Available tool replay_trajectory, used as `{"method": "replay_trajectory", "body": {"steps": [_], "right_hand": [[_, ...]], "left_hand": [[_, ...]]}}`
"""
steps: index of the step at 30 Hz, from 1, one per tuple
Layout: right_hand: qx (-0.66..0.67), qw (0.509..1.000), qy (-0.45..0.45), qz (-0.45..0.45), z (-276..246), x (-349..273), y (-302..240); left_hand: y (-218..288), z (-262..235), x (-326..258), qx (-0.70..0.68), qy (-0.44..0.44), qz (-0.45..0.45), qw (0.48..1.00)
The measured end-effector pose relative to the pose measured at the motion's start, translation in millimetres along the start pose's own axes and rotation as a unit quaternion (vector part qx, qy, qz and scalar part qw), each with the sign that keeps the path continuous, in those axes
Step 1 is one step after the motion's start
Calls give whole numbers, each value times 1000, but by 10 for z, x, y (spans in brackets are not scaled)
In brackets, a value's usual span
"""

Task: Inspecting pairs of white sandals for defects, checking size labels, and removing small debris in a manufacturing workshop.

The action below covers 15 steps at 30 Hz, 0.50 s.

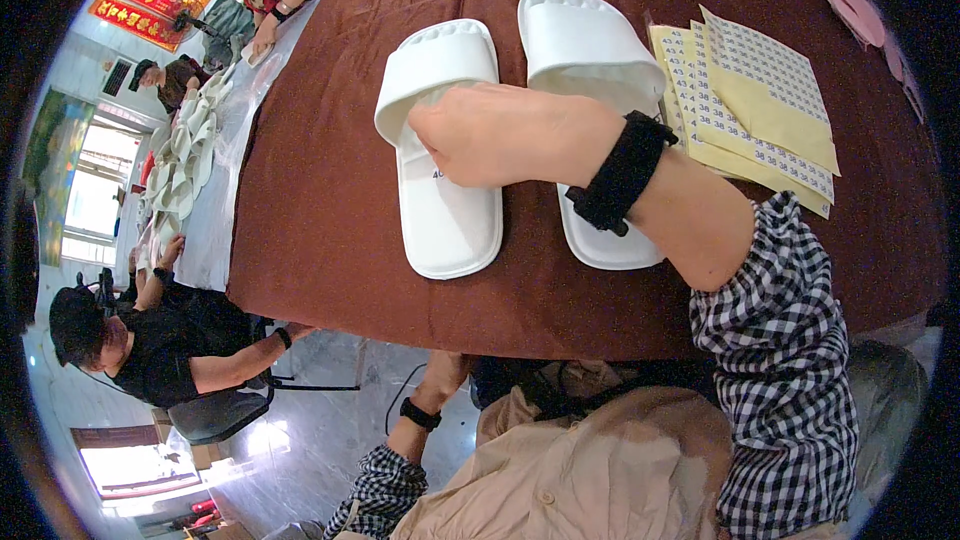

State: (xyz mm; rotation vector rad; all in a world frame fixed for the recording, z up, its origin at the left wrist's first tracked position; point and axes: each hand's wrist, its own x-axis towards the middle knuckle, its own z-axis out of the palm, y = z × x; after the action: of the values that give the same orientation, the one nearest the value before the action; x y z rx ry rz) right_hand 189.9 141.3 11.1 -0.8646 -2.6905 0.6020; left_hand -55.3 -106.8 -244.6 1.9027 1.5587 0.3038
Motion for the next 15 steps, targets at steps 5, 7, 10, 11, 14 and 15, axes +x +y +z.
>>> {"method": "replay_trajectory", "body": {"steps": [5, 7, 10, 11, 14, 15], "right_hand": [[-25, 999, 20, -30, 14, -16, 58], [-11, 1000, 8, -14, -60, 2, -15], [5, 1000, 13, -6, -92, 21, -37], [17, 999, 34, -16, -94, 21, -46], [9, 998, 52, -27, -46, 5, -15], [24, 998, 63, -20, -64, -28, -41]], "left_hand": [[220, -193, -188, -551, 117, -126, 817], [493, -562, -373, -586, 118, -168, 784], [840, -1008, -508, -658, 121, -189, 719], [983, -1171, -531, -649, 122, -176, 730], [1329, -1485, -428, -648, 139, -108, 741], [1430, -1576, -374, -634, 145, -71, 756]]}}
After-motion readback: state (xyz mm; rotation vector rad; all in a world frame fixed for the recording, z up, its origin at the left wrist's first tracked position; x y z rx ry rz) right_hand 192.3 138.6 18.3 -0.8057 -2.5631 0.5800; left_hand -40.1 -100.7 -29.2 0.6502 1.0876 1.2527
